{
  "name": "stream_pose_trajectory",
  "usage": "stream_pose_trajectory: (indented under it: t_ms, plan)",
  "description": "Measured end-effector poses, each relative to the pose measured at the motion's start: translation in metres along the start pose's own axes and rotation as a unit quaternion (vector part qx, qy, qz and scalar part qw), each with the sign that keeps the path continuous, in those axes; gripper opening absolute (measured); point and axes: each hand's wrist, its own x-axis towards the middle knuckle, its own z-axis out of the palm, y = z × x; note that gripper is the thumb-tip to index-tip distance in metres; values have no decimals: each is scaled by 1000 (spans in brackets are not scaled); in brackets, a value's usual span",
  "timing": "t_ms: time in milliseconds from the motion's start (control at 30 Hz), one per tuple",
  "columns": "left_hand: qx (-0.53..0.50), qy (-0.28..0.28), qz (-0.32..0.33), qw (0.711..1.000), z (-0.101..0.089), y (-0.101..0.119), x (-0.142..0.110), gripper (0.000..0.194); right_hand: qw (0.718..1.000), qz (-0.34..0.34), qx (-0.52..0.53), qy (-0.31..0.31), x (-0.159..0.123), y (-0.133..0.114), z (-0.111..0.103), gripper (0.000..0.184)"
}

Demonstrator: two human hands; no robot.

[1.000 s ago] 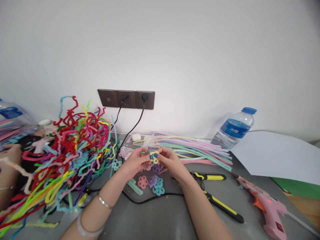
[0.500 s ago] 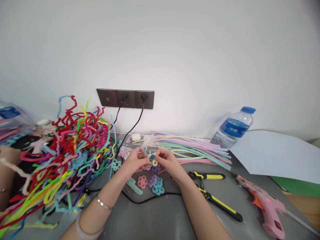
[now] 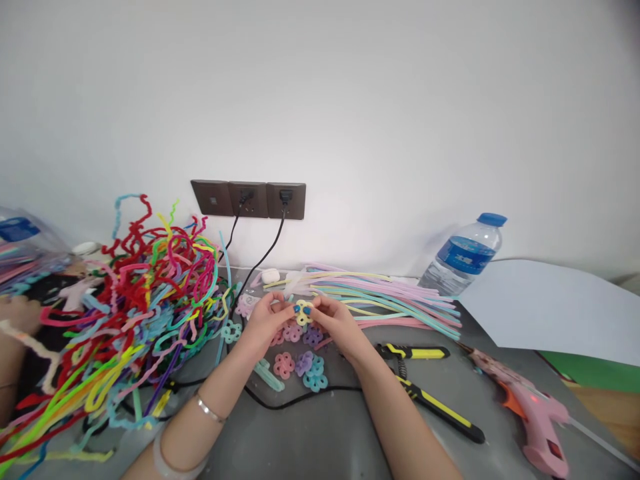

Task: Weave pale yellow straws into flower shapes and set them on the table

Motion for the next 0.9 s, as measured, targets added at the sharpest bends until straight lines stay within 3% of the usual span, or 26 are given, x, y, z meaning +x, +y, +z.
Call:
stream_pose_trajectory:
  t_ms: [200,567,900]
  plan:
    - [59,-1,20,998,-3,-2,1,47,1000,-20,-8,2,0,2,4,42]
    - [71,16,76,994,1,-7,1,42,998,-20,24,45,2,6,10,42]
    - [109,-15,99,989,-5,2,3,36,996,34,78,-13,2,6,7,38]
